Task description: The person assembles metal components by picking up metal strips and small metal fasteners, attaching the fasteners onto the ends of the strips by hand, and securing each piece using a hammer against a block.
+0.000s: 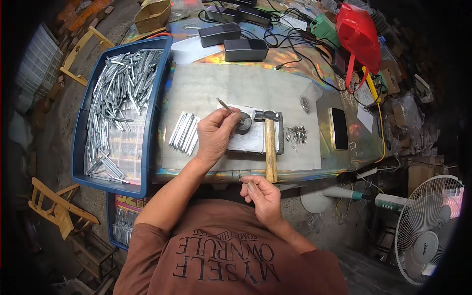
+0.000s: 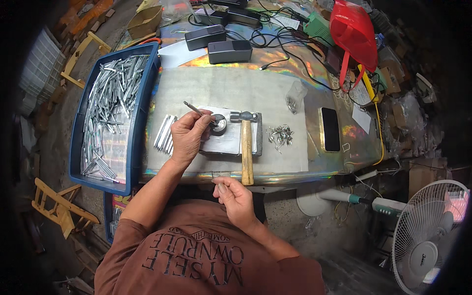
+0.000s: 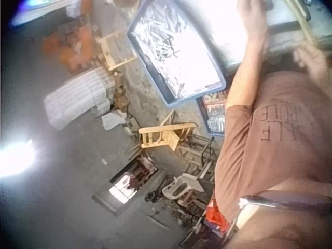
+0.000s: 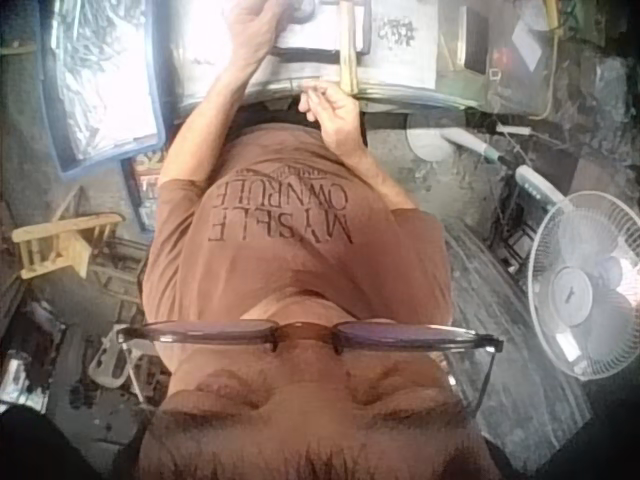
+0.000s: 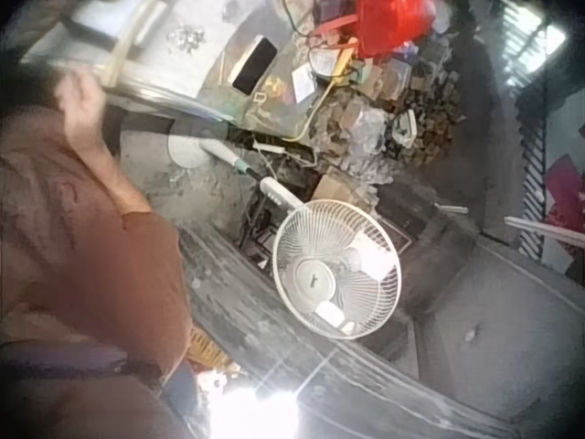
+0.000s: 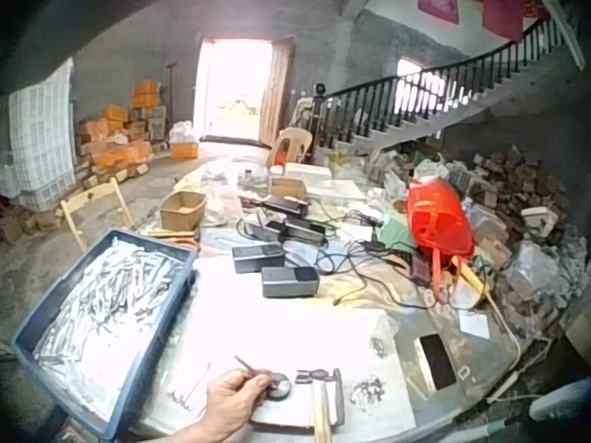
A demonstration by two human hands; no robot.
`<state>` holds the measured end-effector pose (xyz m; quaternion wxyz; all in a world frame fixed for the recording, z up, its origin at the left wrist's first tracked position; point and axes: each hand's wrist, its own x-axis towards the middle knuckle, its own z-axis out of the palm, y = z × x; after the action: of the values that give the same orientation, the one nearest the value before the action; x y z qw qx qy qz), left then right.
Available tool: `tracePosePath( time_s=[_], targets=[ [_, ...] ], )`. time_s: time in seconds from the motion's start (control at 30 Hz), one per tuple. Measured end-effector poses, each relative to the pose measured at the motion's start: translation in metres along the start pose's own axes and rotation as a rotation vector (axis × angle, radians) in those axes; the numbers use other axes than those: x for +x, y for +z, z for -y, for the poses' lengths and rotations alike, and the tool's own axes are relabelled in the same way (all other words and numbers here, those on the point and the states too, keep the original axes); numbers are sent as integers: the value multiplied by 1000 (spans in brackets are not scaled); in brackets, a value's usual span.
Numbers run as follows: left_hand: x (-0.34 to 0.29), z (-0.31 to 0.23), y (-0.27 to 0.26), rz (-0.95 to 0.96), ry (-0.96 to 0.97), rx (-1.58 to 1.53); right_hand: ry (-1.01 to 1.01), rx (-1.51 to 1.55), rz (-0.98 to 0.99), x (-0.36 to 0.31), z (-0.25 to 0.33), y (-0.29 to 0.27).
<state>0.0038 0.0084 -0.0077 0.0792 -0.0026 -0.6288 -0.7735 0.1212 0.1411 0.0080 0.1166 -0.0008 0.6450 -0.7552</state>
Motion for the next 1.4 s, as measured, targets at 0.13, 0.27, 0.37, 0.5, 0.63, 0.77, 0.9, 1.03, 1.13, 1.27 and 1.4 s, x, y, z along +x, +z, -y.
tracePosePath(
  time_s=[0.13,0.27,0.37,0.5,0.63,0.77,0.9,1.03,1.13,1.27,1.4],
  targets=[
    [0,1,1,-1,11,-2,-7,-24,4,-1,-1,-2],
    [-2,-1,1,1,-5,19,0,-33,6,-2,-1,-2],
    [-1,1,1,-4,-10,12,4,-32,6,-2,0,-1],
    [1,0,2,22,108,147,-26,-8,30,-4,5,-2],
    [8,-4,-2,151,534,530,-330,-210,64,4,22,-12],
    [10,-5,-4,204,488,573,-395,-364,-57,39,44,-22],
    [11,-5,-1,215,508,526,-671,-623,-150,84,76,-14],
    [8,-8,-2,224,496,562,-858,-824,58,118,79,-11],
    [9,-3,-3,215,460,574,-898,-1006,80,122,73,-11],
    [12,4,-2,164,450,486,-1008,-1054,26,109,62,-9],
    [14,6,1,143,472,462,-1085,-960,-27,94,33,-19]
  ],
)
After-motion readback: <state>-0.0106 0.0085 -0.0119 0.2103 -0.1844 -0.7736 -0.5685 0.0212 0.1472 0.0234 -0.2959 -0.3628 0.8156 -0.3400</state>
